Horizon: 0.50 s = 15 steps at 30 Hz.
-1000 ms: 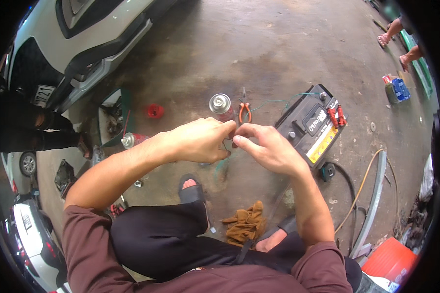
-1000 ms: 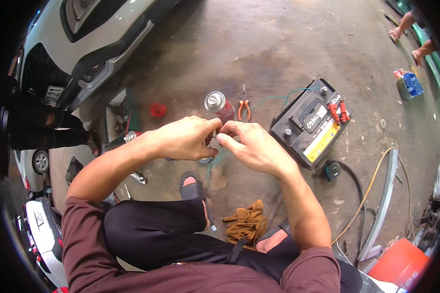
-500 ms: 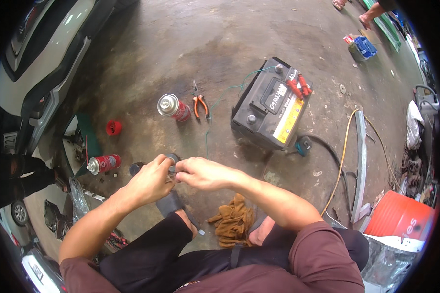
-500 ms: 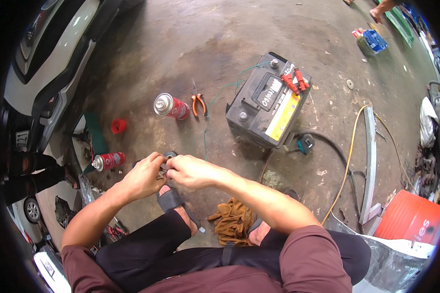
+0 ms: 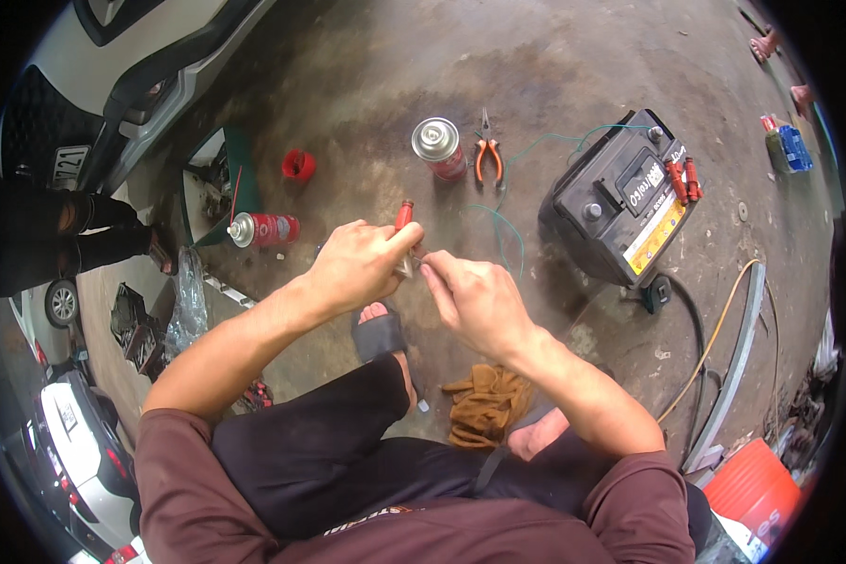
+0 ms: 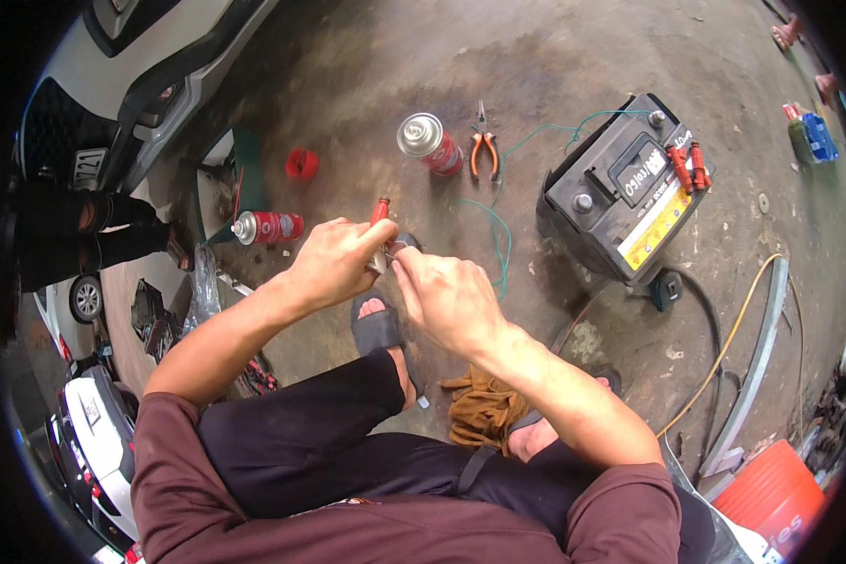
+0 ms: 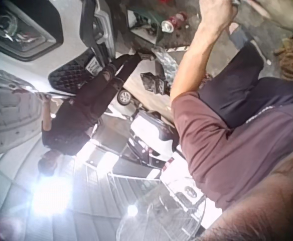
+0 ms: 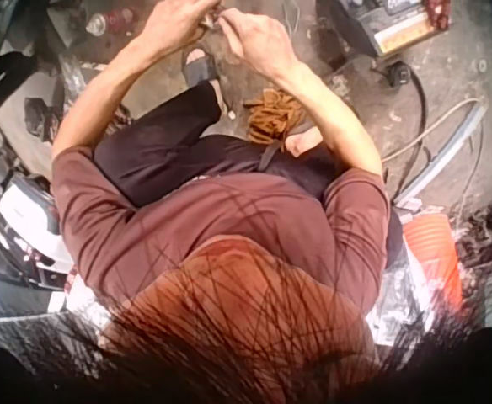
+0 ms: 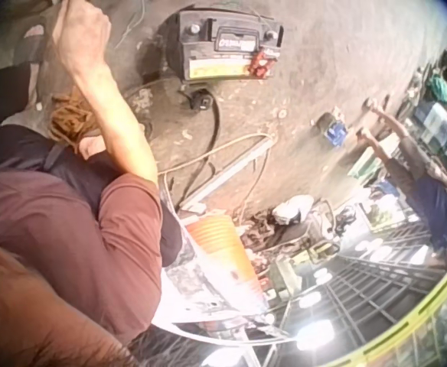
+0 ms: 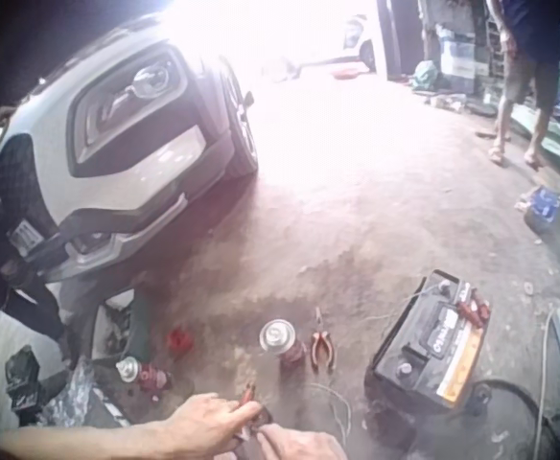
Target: The person tapes a terminal and tests a small electronic component using wires connected to a car battery, then sprays the component with a liquid and wipes it with a cloth.
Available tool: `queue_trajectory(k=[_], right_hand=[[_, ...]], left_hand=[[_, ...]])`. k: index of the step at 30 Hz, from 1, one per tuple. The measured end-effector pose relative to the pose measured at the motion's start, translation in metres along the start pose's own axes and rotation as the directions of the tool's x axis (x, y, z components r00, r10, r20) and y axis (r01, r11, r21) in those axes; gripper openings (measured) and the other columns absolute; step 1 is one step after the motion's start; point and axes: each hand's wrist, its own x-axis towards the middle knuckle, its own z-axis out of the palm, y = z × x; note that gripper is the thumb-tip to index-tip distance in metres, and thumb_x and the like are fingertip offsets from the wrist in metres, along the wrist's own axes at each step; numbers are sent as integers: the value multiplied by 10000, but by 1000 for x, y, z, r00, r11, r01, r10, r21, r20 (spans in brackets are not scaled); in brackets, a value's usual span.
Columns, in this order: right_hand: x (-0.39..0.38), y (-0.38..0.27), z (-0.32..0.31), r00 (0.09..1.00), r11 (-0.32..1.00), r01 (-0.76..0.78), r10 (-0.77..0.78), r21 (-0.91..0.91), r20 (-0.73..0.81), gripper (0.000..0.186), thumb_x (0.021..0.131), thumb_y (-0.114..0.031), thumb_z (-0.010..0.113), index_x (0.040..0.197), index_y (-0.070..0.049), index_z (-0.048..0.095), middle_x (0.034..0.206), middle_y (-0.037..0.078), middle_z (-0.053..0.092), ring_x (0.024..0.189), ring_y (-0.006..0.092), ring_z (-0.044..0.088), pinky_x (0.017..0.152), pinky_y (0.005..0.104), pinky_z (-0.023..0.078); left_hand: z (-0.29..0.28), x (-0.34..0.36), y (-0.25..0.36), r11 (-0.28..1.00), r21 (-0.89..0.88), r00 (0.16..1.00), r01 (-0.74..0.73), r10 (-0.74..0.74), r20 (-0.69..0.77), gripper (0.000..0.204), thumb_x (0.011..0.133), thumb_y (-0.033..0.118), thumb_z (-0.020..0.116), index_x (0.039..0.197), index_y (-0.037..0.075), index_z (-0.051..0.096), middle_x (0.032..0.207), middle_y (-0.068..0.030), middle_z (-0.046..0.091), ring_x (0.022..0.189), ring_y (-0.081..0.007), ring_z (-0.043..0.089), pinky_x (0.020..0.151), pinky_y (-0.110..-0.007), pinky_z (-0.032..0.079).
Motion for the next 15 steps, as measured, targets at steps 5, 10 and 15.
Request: queue_trajectory(k=[5, 10, 15], right_hand=[[2, 1, 2, 999, 999, -28, 29, 41, -13, 179, 1074, -190, 617, 1004, -27, 635, 757, 203, 713, 722, 445, 716, 660, 538, 566], [-2, 4, 7, 1000, 997, 4, -2, -76, 30, 169, 1065, -167, 623, 970, -27, 624, 716, 204, 689, 701, 422, 718, 620, 516, 562], [-15, 8, 0, 1000, 994, 17, -20, -105, -24, 86, 1030, -101, 681, 1033, -16, 686, 814, 212, 712, 743, 400, 723, 653, 481, 554]], left_hand=[[0, 6, 3, 996, -41, 994, 84, -81, 69, 358, 751, 25, 719, 1084, 82, 600, 757, -159, 707, 729, -391, 722, 606, -510, 543], [-4, 10, 3, 997, -26, 990, 70, -67, 128, 195, 842, 111, 741, 990, 79, 617, 665, -176, 674, 663, -420, 706, 576, -536, 533], [-5, -7, -64, 912, 106, 917, 397, -398, -17, 224, 1017, 263, 712, 954, 68, 620, 686, -230, 673, 701, -466, 712, 613, -566, 536]])
